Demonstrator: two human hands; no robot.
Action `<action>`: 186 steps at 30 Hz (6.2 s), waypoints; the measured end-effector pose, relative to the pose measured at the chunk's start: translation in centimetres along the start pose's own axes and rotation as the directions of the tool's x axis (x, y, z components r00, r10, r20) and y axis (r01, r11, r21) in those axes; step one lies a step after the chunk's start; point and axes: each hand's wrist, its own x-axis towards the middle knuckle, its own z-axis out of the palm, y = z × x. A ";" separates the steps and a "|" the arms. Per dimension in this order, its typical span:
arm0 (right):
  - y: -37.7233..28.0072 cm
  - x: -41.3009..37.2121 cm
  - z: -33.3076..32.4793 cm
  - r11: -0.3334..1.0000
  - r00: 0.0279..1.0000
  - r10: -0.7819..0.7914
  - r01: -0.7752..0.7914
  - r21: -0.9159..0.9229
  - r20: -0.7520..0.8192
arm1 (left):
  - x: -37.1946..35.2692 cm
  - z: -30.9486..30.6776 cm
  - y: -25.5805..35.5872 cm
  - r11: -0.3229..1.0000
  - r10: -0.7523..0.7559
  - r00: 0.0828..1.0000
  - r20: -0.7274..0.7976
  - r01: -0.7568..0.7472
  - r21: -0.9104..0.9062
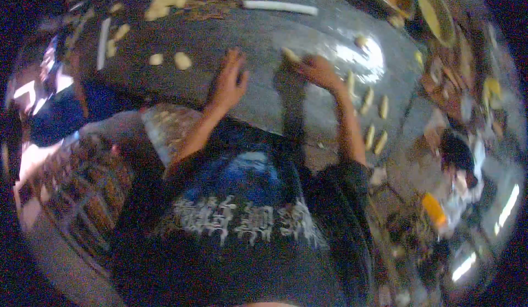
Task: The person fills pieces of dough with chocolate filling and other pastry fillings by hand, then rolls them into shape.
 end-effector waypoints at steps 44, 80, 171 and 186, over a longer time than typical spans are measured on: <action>-17.6 -6.4 6.3 0.608 0.692 0.105 0.524 0.597 -0.714 | 2.0 -6.2 4.4 0.648 -0.301 0.925 0.230 0.376 -0.662; -13.3 14.0 -25.5 0.713 0.767 -0.307 -0.206 -0.670 -0.563 | 12.1 -14.6 -0.7 0.897 -0.066 0.994 -0.089 0.020 -0.442; -27.2 -21.5 -11.2 0.583 0.235 -0.781 0.607 -0.540 -0.578 | 6.4 -9.5 22.5 -0.684 -0.127 0.972 -0.196 -0.229 -0.693; -21.8 -27.8 -9.7 0.331 -0.029 -0.931 0.354 -0.875 -0.364 | 3.1 -7.8 27.5 -0.537 0.071 0.985 -0.156 -0.094 -0.839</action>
